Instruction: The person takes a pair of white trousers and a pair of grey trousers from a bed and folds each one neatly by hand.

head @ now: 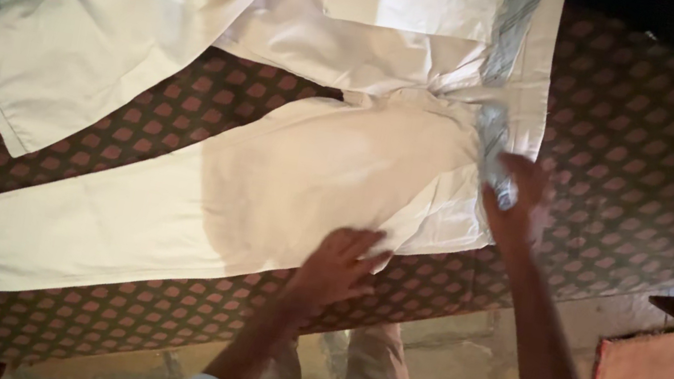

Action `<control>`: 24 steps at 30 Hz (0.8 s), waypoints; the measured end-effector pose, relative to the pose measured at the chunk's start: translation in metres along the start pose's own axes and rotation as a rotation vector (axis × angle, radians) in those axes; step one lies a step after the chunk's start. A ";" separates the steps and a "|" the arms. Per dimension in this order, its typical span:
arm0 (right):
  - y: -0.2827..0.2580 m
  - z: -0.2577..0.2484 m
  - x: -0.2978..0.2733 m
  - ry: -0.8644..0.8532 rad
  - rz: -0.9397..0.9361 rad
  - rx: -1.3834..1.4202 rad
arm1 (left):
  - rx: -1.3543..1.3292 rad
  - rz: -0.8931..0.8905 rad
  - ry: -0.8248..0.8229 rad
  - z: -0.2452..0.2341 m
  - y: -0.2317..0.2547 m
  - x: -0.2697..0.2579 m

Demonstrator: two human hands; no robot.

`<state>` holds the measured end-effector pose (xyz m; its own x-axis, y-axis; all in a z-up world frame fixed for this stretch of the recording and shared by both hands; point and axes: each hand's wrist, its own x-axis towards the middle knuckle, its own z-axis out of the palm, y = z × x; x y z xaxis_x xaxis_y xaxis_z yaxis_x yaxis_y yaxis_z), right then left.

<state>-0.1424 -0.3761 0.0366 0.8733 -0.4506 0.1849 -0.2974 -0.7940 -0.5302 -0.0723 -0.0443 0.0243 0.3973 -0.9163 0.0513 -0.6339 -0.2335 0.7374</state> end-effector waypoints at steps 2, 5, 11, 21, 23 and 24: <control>-0.005 -0.003 -0.014 -0.076 -0.009 0.064 | 0.201 0.050 0.033 0.017 0.006 0.002; -0.010 0.000 -0.017 -0.104 0.019 -0.053 | -0.133 -0.158 0.367 0.036 -0.005 0.004; -0.015 0.013 -0.018 -0.032 0.083 -0.127 | -0.702 -0.940 0.804 0.040 -0.021 0.017; 0.000 0.032 -0.032 0.001 0.023 -0.279 | -0.274 -1.053 0.636 0.007 -0.023 0.024; -0.001 0.032 -0.031 -0.001 0.053 -0.270 | -0.160 -1.039 0.617 0.006 -0.020 0.024; -0.002 0.032 -0.031 0.001 0.060 -0.248 | -0.132 -1.021 0.636 0.006 -0.018 0.024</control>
<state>-0.1566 -0.3472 0.0056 0.8509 -0.5003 0.1601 -0.4345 -0.8416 -0.3207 -0.0551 -0.0637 0.0079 0.9539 0.0028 -0.3001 0.2199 -0.6867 0.6929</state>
